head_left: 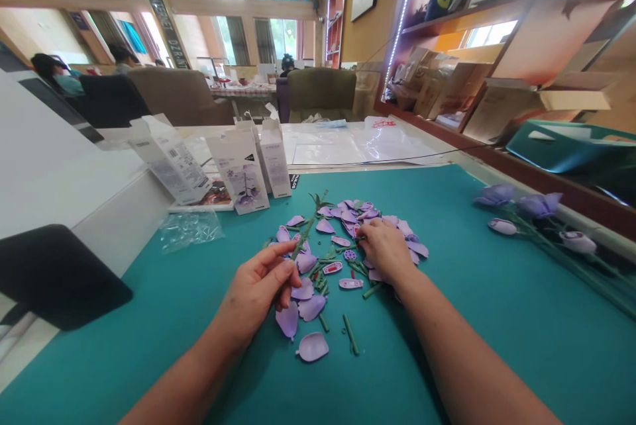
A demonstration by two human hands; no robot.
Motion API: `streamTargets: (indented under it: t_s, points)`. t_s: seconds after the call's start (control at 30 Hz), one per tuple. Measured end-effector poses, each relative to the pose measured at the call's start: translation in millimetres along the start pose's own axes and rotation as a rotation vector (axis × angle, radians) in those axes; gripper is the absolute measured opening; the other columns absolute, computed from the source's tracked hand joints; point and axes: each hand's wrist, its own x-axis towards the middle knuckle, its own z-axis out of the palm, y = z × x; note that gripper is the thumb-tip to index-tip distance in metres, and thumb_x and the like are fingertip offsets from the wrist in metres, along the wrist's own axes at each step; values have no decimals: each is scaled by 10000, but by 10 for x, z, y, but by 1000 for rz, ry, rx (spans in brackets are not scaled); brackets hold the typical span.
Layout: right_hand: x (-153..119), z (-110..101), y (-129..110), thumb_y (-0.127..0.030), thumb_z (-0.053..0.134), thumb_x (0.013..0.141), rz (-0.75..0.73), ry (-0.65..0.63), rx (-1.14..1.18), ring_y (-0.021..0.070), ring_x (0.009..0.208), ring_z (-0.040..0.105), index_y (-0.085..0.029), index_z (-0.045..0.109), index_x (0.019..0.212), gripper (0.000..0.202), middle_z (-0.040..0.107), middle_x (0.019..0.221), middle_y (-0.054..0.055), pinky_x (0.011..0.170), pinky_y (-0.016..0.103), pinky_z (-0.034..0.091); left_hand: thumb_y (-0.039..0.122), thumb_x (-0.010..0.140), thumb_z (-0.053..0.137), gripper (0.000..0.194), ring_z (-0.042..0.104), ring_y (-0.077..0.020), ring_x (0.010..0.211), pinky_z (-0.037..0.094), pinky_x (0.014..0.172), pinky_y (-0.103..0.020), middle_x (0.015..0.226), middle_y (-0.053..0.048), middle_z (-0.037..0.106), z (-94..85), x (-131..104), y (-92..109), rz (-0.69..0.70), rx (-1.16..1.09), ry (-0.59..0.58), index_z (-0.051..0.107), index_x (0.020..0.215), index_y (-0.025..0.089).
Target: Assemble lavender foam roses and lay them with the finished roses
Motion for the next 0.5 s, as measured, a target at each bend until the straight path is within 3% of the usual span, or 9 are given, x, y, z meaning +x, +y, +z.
streamTargets:
  t_s: [0.5]
  points:
    - [5,-26,-34,-216,535,861,-1,-62,-65,270,972,573,-198,694,965,190,691,1007,104,733,335,355,404,750,640,548,486,-83,451,405,464,-227,650,19,614,2,17,1,-8,2,2,570,1218,128]
